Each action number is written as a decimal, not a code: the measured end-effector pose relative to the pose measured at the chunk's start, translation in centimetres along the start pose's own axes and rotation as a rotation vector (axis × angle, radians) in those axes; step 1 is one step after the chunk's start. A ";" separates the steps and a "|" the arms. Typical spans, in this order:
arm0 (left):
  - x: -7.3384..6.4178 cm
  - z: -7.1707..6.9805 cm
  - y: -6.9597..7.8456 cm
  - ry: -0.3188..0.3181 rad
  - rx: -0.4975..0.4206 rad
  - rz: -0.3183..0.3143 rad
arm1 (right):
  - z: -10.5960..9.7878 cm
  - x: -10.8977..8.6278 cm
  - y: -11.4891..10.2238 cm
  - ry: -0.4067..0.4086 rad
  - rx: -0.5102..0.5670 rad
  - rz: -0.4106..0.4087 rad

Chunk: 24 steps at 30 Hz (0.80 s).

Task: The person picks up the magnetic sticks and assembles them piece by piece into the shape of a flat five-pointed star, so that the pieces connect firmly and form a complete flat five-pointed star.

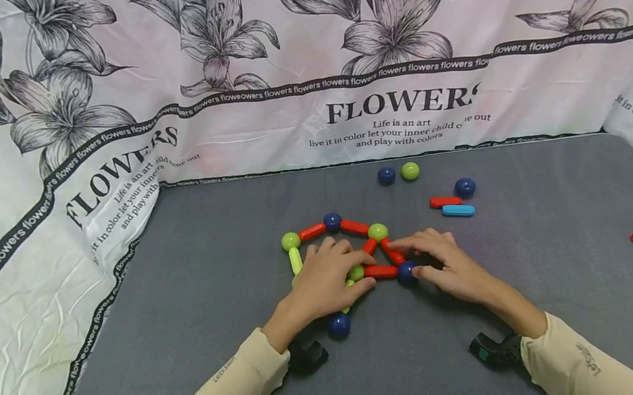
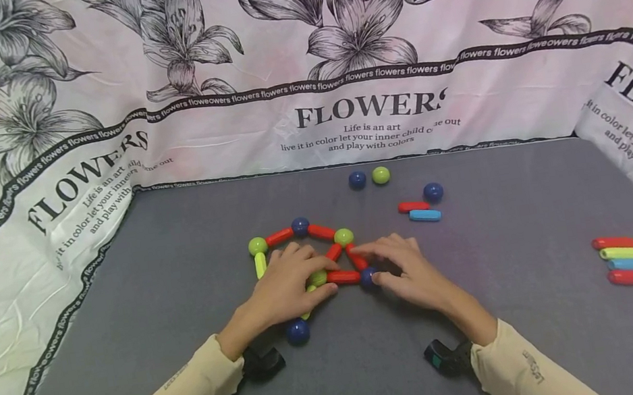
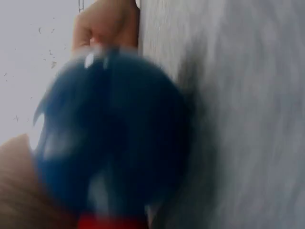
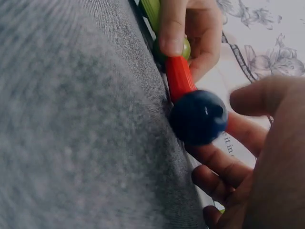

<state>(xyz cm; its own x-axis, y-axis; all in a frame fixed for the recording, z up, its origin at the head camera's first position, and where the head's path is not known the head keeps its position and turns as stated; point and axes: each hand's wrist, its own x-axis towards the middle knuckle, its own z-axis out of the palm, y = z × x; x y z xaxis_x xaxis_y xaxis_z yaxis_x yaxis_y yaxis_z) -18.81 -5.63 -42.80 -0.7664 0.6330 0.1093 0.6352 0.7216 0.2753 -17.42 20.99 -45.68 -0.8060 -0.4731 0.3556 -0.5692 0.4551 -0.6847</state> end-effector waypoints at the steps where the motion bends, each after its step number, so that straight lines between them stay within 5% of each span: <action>1: 0.0 0.1 0.1 0.010 -0.013 -0.017 | 0.0 0.0 0.0 -0.005 -0.004 -0.017; 12: 0.1 0.0 -0.3 -0.009 -0.141 -0.057 | 0.2 0.1 0.2 0.001 0.023 -0.086; 24: 0.0 -0.3 -0.3 -0.031 -0.158 -0.054 | 0.3 0.1 0.3 -0.048 -0.033 -0.120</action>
<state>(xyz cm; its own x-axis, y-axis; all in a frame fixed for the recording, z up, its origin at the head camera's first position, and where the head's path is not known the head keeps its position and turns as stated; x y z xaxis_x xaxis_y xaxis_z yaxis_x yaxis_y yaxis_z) -19.04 -5.90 -42.58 -0.7942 0.6045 0.0615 0.5684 0.7034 0.4267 -17.64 20.87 -45.99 -0.7237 -0.5606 0.4025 -0.6668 0.4176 -0.6172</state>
